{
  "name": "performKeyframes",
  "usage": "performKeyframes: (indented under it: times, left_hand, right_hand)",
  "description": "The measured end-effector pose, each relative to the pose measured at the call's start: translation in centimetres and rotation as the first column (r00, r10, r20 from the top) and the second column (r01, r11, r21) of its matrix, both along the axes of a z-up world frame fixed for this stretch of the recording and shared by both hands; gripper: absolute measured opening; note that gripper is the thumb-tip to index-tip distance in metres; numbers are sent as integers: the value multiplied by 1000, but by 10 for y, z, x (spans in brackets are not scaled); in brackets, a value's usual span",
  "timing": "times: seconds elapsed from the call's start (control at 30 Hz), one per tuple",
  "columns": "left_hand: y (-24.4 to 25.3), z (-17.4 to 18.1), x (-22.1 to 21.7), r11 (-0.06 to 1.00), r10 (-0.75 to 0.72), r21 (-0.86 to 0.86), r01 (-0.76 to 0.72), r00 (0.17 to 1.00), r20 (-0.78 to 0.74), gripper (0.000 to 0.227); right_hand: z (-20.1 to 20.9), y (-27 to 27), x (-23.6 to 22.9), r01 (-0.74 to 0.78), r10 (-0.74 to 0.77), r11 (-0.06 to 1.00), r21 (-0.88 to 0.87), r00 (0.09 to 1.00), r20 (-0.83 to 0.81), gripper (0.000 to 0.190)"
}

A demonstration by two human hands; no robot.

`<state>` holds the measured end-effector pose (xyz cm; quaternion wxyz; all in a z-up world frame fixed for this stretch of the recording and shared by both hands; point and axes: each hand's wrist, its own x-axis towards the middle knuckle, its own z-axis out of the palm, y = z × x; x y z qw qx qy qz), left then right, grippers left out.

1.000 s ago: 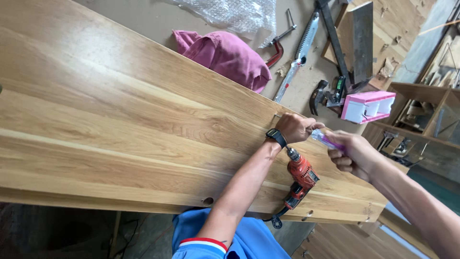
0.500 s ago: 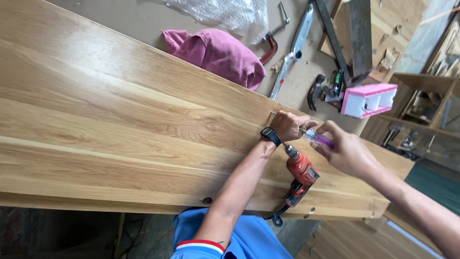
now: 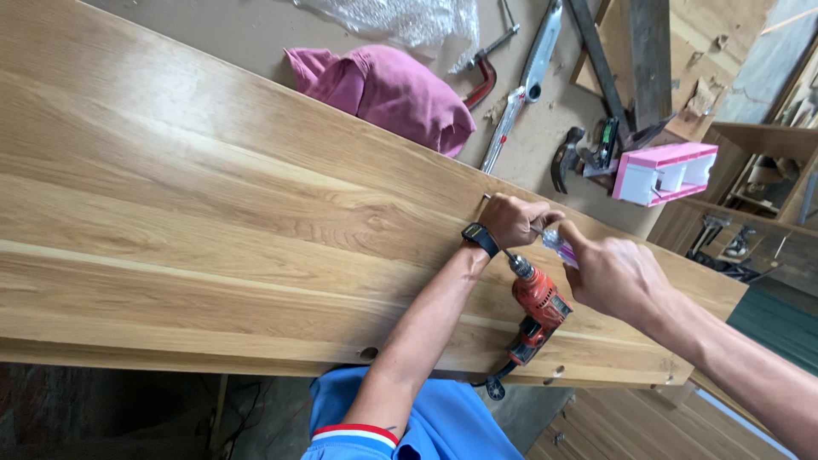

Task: The person uses a screwdriver to drive a screw into a pre-marked hole on a large wooden furniture panel.

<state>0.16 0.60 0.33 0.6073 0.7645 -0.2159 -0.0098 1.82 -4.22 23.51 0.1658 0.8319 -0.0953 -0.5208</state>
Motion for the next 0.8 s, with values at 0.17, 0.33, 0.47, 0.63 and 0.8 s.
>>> performKeyframes:
  times: [0.17, 0.33, 0.47, 0.63, 0.8]
  left_hand:
    - [-3, -5, 1, 1000, -10, 10, 9, 1000, 7, 45]
    - [3, 5, 3, 1000, -1, -31, 0, 1000, -26, 47]
    - [11, 6, 8, 1000, 26, -17, -26, 1000, -10, 46]
    - [11, 3, 5, 999, 25, -20, -25, 1000, -18, 45]
    - [-1, -7, 1, 997, 45, -61, -45, 999, -13, 40]
  right_hand:
    - [-6, -28, -9, 771, -838, 522, 364, 544, 50, 40]
    - [-21, -44, -18, 840, -958, 267, 473, 283, 38, 36]
    - [-14, -32, -16, 9, -16, 994, 111, 998, 63, 44]
    - [1, -14, -7, -158, 149, 982, 102, 984, 95, 51]
    - [-10, -23, -2, 878, -998, 11, 479, 40, -50, 38]
